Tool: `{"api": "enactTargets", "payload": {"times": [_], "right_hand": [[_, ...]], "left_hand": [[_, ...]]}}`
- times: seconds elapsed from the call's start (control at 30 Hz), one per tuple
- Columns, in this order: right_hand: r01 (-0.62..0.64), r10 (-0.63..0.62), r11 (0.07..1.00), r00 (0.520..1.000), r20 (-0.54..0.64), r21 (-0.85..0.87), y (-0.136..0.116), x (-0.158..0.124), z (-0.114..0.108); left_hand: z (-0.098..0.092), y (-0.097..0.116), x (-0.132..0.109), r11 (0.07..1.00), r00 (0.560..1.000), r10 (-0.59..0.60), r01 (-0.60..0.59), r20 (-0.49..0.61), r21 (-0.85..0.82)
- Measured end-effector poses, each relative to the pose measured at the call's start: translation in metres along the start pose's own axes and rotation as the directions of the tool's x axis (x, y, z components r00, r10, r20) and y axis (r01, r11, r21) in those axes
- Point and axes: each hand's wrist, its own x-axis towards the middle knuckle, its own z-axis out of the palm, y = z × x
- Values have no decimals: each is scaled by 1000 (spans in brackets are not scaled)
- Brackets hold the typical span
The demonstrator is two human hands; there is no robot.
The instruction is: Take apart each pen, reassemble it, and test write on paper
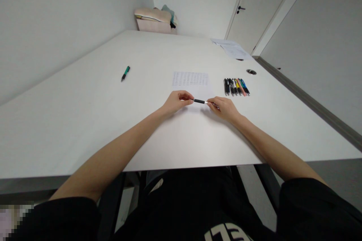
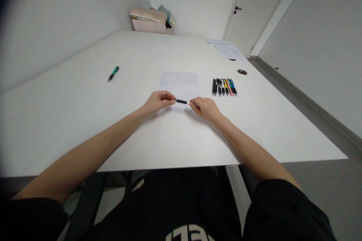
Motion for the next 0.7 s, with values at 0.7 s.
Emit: {"api": "enactTargets", "payload": {"times": [0.7], "right_hand": [[178, -178, 984, 967, -180, -15, 5, 3, -1]], "left_hand": [[-4, 2, 2, 978, 990, -139, 136, 4, 159]]}}
